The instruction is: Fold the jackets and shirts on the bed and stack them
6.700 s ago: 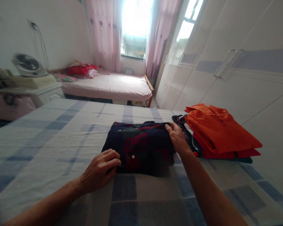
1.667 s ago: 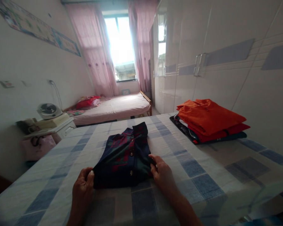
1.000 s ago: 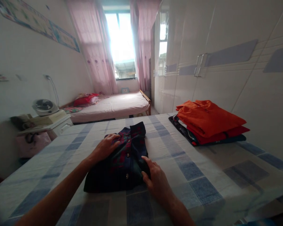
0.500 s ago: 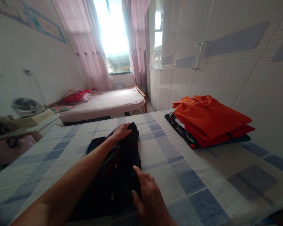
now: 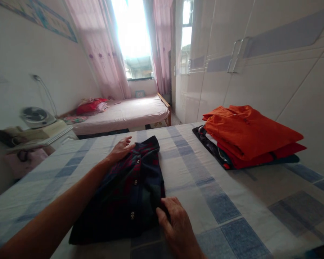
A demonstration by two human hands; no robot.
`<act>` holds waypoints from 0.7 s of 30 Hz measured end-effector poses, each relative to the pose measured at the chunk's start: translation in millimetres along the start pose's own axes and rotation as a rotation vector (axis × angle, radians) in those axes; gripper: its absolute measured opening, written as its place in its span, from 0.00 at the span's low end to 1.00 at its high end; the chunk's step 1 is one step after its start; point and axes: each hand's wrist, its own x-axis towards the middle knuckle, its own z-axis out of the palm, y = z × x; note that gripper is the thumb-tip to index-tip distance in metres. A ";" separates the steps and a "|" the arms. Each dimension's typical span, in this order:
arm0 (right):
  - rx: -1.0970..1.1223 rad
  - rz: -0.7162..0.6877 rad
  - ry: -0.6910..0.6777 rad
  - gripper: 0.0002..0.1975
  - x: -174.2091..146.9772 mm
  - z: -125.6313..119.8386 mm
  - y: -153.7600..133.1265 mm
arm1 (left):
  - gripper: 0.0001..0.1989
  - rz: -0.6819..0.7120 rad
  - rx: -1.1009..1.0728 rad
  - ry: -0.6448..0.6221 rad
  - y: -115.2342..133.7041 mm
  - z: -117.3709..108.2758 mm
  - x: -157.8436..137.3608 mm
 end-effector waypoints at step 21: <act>0.366 0.060 -0.160 0.13 53.0 -7.9 -41.1 | 0.20 -0.328 -0.597 0.156 -24.8 -71.5 -210.2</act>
